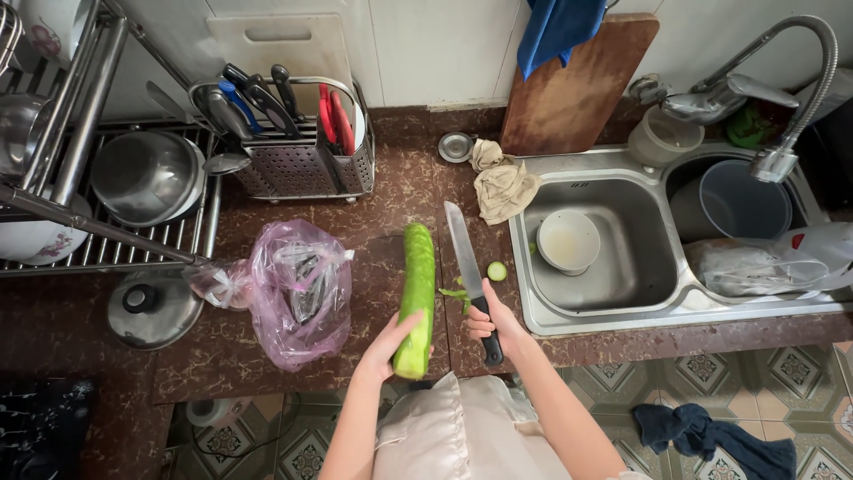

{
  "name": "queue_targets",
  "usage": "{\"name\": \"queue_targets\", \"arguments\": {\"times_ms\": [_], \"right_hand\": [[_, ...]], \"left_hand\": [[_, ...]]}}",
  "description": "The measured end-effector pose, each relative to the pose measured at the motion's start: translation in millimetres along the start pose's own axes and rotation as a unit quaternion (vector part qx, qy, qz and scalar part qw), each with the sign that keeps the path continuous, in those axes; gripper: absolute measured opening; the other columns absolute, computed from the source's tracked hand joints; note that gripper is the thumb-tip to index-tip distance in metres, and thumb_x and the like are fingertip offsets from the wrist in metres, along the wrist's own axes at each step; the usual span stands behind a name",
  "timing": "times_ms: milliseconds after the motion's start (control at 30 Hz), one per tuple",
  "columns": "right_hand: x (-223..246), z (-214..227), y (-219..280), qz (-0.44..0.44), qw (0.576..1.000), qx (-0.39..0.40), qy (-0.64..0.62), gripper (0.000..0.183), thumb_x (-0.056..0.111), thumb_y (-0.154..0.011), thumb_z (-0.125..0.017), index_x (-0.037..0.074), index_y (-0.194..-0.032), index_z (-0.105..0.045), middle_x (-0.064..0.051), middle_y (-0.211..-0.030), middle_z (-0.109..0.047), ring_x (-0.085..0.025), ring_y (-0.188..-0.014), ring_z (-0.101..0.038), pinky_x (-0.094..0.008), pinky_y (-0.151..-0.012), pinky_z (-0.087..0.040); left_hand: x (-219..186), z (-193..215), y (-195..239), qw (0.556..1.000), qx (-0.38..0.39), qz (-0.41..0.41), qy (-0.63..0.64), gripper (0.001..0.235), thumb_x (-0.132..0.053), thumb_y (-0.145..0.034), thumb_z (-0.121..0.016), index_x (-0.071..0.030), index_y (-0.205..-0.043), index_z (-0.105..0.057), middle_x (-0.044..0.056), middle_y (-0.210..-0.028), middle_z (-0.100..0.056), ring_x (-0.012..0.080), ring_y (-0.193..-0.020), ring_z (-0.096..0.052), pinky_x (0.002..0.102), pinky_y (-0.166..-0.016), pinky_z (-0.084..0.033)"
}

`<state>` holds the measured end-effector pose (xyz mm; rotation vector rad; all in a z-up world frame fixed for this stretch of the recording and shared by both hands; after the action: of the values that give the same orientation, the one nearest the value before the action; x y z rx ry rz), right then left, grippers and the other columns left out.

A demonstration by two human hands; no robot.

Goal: The recorder takes a gourd out of a plastic bag, places a pot on the stove, and then peels the gourd using a kitchen knife over a kitchen counter.

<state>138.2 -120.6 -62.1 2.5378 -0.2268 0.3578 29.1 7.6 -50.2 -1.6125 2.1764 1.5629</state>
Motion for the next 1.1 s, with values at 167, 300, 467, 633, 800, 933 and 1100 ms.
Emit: {"name": "queue_targets", "arguments": {"times_ms": [167,300,467,633,800,933,1100], "right_hand": [[15.1,-0.1,22.9,0.026,0.996,-0.081,0.009,0.058,0.063,-0.101,-0.039,0.017,-0.129,-0.06,0.006,-0.052,-0.031,-0.004,-0.038,-0.026,-0.021,-0.037,-0.023],[12.4,-15.1,51.8,0.029,0.993,-0.093,0.071,0.054,0.06,-0.1,-0.041,0.02,-0.133,-0.056,0.005,-0.055,-0.035,-0.005,-0.041,-0.028,-0.022,-0.038,-0.024],[-4.5,27.4,64.2,0.072,0.928,-0.246,0.271,0.033,0.033,-0.101,-0.058,0.017,-0.128,-0.046,0.003,-0.064,-0.05,-0.007,-0.047,-0.036,-0.026,-0.043,-0.026],[0.0,-2.8,67.0,0.233,0.762,-0.236,0.556,0.035,0.023,-0.102,-0.063,0.016,-0.133,-0.051,-0.012,-0.065,-0.067,-0.018,-0.057,-0.066,-0.033,-0.055,-0.051],[-9.8,-38.9,65.2,0.186,0.67,-0.211,0.687,0.07,0.016,-0.1,-0.053,0.038,-0.161,-0.025,-0.027,-0.08,-0.069,-0.046,-0.073,-0.068,-0.051,-0.069,-0.048],[-19.0,-38.2,64.2,0.183,0.666,-0.212,0.691,0.068,0.016,-0.101,-0.052,0.042,-0.159,-0.029,-0.025,-0.08,-0.07,-0.045,-0.074,-0.068,-0.052,-0.068,-0.047],[-28.5,-29.5,59.2,0.176,0.679,-0.223,0.677,0.068,0.014,-0.099,-0.054,0.043,-0.157,-0.033,-0.025,-0.076,-0.068,-0.042,-0.067,-0.067,-0.05,-0.066,-0.048]], "left_hand": [[5.8,35.8,-22.6,0.982,-0.007,-0.078,-0.171,0.081,-0.032,-0.08,-0.083,-0.015,-0.15,-0.045,0.011,-0.123,-0.067,0.0217,-0.102,-0.068,0.039,-0.087,-0.057],[-25.5,37.8,-35.8,0.917,0.04,-0.154,-0.366,0.093,-0.032,-0.075,-0.089,-0.015,-0.153,-0.041,0.009,-0.139,-0.065,0.0213,-0.126,-0.063,0.035,-0.106,-0.049],[-66.4,46.1,-53.9,0.814,0.028,-0.137,-0.564,0.105,-0.041,-0.066,-0.091,-0.026,-0.155,-0.038,0.01,-0.14,-0.063,0.0255,-0.129,-0.062,0.038,-0.109,-0.048],[-85.5,53.3,-62.0,0.671,-0.033,-0.14,-0.727,0.111,-0.05,-0.063,-0.092,-0.042,-0.156,-0.032,0.011,-0.139,-0.059,0.0349,-0.131,-0.055,0.045,-0.109,-0.047],[-88.2,61.9,-65.9,0.599,-0.077,-0.125,-0.787,0.116,-0.053,-0.062,-0.089,-0.053,-0.157,-0.023,0.004,-0.139,-0.058,0.0378,-0.13,-0.05,0.049,-0.108,-0.048],[-81.4,73.5,-72.3,0.604,-0.093,-0.106,-0.785,0.115,-0.054,-0.064,-0.089,-0.054,-0.157,-0.021,0.004,-0.15,-0.047,0.0371,-0.136,-0.044,0.057,-0.11,-0.042],[-79.1,74.8,-71.8,0.603,-0.106,-0.08,-0.787,0.111,-0.054,-0.07,-0.088,-0.053,-0.158,-0.02,0.005,-0.164,-0.025,0.0397,-0.147,-0.03,0.066,-0.115,-0.026]]}}
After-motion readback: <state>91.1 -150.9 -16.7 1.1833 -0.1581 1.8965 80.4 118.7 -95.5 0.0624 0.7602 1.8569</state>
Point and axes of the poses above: each hand's wrist, its own y-axis away from the middle knuckle, its own z-axis out of the back of the hand, x = y × z, the point moved 10 cm from there along -y, towards the middle knuckle
